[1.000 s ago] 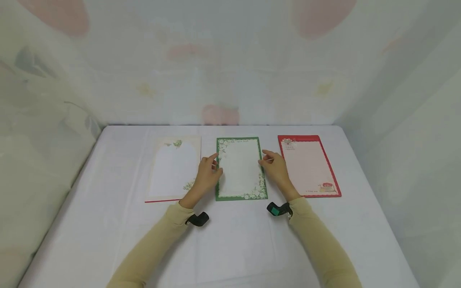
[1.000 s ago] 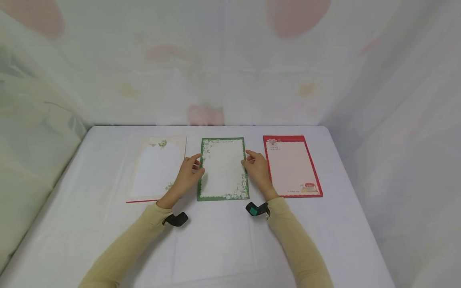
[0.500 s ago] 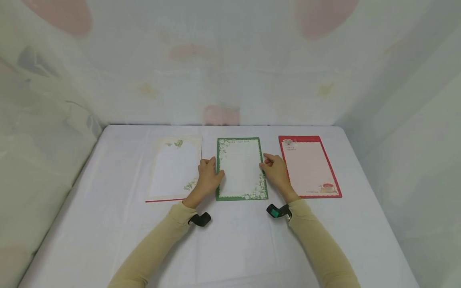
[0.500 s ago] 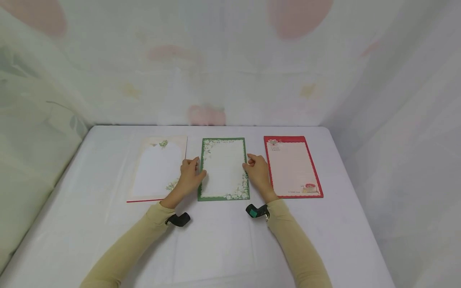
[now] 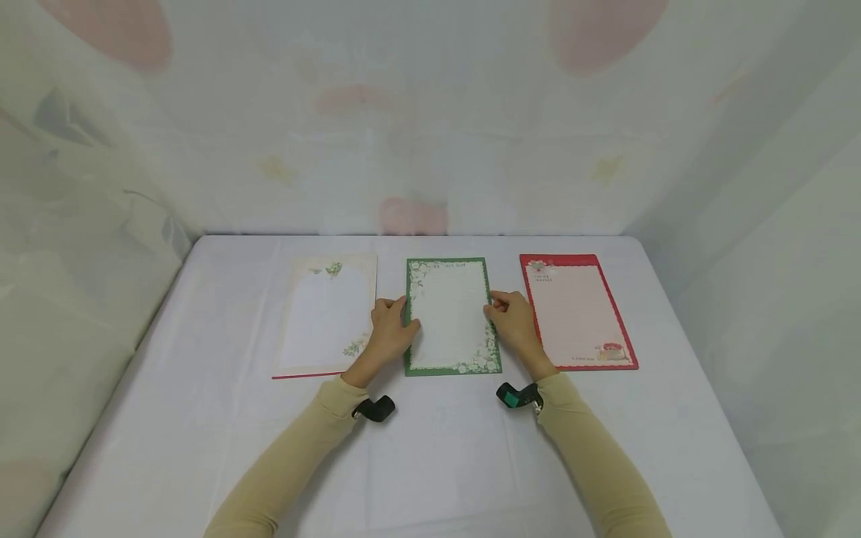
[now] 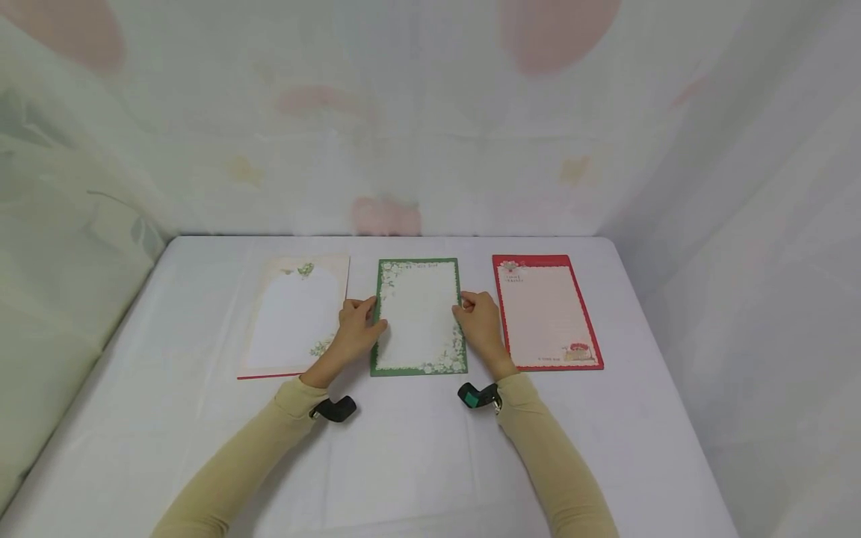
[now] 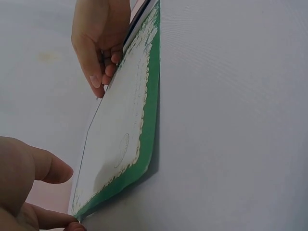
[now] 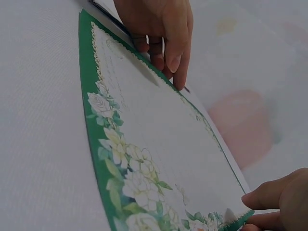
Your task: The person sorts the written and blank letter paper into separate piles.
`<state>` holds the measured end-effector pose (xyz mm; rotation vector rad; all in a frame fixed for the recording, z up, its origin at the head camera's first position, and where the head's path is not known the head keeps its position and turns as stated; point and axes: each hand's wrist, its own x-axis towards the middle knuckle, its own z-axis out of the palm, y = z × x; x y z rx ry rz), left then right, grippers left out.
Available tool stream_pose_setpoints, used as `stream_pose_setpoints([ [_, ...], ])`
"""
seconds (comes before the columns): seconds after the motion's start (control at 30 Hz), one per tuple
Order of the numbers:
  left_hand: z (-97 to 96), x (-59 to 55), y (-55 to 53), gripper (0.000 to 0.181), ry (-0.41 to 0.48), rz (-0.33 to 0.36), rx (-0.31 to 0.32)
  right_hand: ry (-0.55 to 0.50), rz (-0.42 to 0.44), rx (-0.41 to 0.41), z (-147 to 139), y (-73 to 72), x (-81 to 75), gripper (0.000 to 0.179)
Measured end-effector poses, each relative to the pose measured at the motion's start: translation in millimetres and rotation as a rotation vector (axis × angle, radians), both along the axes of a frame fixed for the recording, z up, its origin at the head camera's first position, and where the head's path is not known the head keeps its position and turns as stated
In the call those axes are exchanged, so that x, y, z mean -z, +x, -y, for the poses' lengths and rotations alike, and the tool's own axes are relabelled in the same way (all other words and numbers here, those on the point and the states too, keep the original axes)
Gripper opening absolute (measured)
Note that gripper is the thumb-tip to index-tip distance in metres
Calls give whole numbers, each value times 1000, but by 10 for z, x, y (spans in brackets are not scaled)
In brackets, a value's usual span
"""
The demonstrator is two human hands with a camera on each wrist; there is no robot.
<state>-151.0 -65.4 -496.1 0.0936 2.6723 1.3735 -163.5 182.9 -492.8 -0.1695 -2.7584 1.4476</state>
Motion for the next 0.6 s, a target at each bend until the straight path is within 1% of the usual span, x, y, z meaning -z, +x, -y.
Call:
stream_pose_setpoints([
  [0.2, -12, -1, -2, 67, 6, -9, -3, -12, -5, 0, -2, 14, -2, 40],
  [0.4, -21, -26, 6, 66, 2, -1, -9, -30, -11, 2, -3, 23, -10, 43],
  [0.5, -27, -25, 3, 63, 13, -19, -10, -26, -20, -4, -13, 16, -11, 44],
  [0.6, -37, -22, 9, 58, 15, -73, -3, -28, -30, -4, -24, 7, -6, 43],
])
